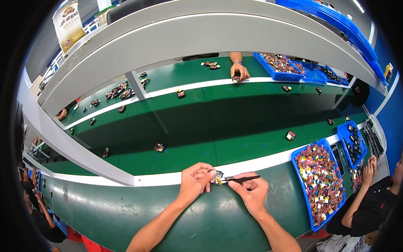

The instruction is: Assembling or inspecting small electronic or mechanical components on a factory production line using tweezers.

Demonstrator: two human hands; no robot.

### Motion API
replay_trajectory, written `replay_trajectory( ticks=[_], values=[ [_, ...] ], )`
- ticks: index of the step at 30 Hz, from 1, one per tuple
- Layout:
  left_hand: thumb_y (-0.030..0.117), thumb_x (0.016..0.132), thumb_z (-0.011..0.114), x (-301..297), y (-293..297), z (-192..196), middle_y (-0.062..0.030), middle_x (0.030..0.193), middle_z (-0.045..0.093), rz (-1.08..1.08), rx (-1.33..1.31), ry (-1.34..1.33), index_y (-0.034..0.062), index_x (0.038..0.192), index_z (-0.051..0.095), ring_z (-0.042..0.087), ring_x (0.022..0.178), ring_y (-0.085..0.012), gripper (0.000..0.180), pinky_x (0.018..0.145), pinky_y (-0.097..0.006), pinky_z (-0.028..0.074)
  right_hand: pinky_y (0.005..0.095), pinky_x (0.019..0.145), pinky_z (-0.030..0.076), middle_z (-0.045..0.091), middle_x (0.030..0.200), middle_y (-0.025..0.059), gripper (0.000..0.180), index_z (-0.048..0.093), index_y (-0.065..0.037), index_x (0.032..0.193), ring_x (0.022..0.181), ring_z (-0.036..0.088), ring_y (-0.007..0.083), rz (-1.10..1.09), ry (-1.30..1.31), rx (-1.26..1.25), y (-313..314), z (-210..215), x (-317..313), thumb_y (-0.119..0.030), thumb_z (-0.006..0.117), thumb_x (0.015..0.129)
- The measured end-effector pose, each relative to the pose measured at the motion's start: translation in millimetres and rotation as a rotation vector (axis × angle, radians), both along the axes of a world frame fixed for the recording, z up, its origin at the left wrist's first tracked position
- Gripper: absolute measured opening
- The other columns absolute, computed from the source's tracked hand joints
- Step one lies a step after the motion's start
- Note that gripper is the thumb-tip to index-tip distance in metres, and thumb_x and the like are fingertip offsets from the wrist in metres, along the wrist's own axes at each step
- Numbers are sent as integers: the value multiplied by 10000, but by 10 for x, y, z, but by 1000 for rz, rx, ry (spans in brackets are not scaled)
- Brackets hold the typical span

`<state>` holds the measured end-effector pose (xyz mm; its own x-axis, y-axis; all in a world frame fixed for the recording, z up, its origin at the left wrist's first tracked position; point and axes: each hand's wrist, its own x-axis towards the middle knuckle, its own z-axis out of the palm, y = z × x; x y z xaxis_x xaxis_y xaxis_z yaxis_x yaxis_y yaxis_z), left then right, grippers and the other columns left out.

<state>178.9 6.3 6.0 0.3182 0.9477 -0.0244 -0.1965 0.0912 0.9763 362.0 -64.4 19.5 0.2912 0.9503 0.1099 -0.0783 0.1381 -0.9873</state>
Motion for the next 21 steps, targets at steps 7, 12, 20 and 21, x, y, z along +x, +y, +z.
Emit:
replay_trajectory(
  ticks=[7, 12, 20, 21],
  values=[
    [54, 920, 705, 19, -11, 34, -34, 702, 647, 13, -10, -5, -36, 985, 660, 559, 502, -57, 120, 440, -214, 425, 179, 448, 246, 557, 594, -68, 137, 708, 28, 892, 467, 364, -35, -58, -255, 66, -31, -73, 13, 56, 798, 793],
    [54, 922, 701, 30, -42, -1, -27, 699, 647, 23, 24, 12, -23, 996, 664, 570, 495, -58, 114, 412, -205, 401, 185, 443, 223, 538, 542, -69, 141, 721, 13, 881, 450, 375, -32, -93, -326, 98, -24, -56, -65, 23, 820, 780],
    [58, 921, 703, 51, -63, -29, -24, 701, 650, 25, 54, 21, -14, 995, 661, 584, 494, -58, 111, 387, -198, 383, 191, 440, 216, 492, 488, -84, 156, 729, -11, 883, 429, 368, -27, -119, -370, 87, -27, -94, -52, -20, 838, 772],
    [61, 923, 702, 46, -65, -32, -28, 705, 655, 23, 63, 27, -15, 996, 659, 588, 497, -60, 114, 388, -199, 389, 191, 440, 213, 483, 483, -87, 161, 725, -12, 887, 427, 363, -27, -113, -408, 97, -27, -106, -45, -20, 838, 772]
  ],
)
